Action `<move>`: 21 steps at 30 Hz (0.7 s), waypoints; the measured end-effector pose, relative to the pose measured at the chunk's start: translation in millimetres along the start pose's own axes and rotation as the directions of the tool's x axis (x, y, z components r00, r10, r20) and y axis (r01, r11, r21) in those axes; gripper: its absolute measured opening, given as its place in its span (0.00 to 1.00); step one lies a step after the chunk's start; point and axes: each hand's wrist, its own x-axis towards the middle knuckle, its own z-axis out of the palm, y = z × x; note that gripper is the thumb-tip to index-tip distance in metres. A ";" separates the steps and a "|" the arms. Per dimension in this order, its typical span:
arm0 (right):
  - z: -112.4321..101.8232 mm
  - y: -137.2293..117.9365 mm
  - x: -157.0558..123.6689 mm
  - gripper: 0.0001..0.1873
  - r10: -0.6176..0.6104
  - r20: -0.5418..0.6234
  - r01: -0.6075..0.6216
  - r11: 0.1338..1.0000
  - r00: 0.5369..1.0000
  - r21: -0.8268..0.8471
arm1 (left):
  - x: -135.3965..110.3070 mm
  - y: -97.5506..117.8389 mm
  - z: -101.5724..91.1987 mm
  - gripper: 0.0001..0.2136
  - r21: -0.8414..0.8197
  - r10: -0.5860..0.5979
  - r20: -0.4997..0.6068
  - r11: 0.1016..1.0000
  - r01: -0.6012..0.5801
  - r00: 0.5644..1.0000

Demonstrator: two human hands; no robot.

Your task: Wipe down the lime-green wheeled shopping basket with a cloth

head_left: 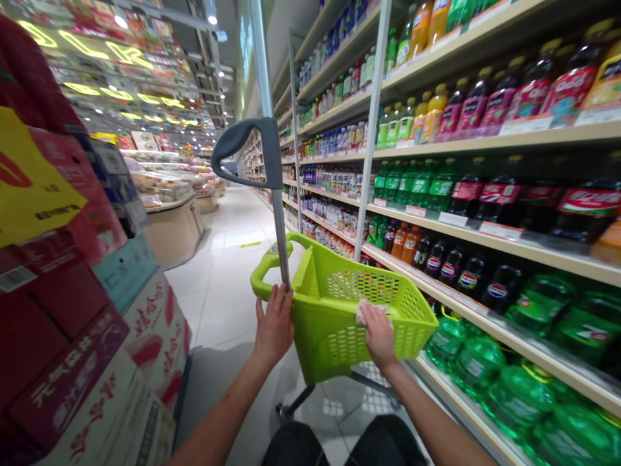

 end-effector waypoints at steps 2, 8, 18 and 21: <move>-3.4 -5.2 0.2 0.25 0.031 -0.008 -0.031 0.999 0.999 -0.016 | 0.2 15.3 6.0 0.27 -0.037 0.131 0.053 0.991 -0.130 0.990; 21.0 -54.4 20.2 0.19 -0.181 0.040 0.180 0.983 0.983 0.039 | 3.7 36.4 22.5 0.26 -0.064 0.175 0.135 0.984 -0.168 0.975; -10.7 50.8 -81.5 0.23 0.096 0.184 -0.071 0.988 0.978 -0.138 | 5.5 44.5 22.6 0.30 -0.016 0.076 0.185 0.997 -0.074 0.980; -16.3 37.0 -50.8 0.22 0.091 0.122 -0.085 0.995 0.988 -0.060 | 5.2 54.1 25.7 0.30 -0.014 0.074 0.186 0.997 -0.072 0.980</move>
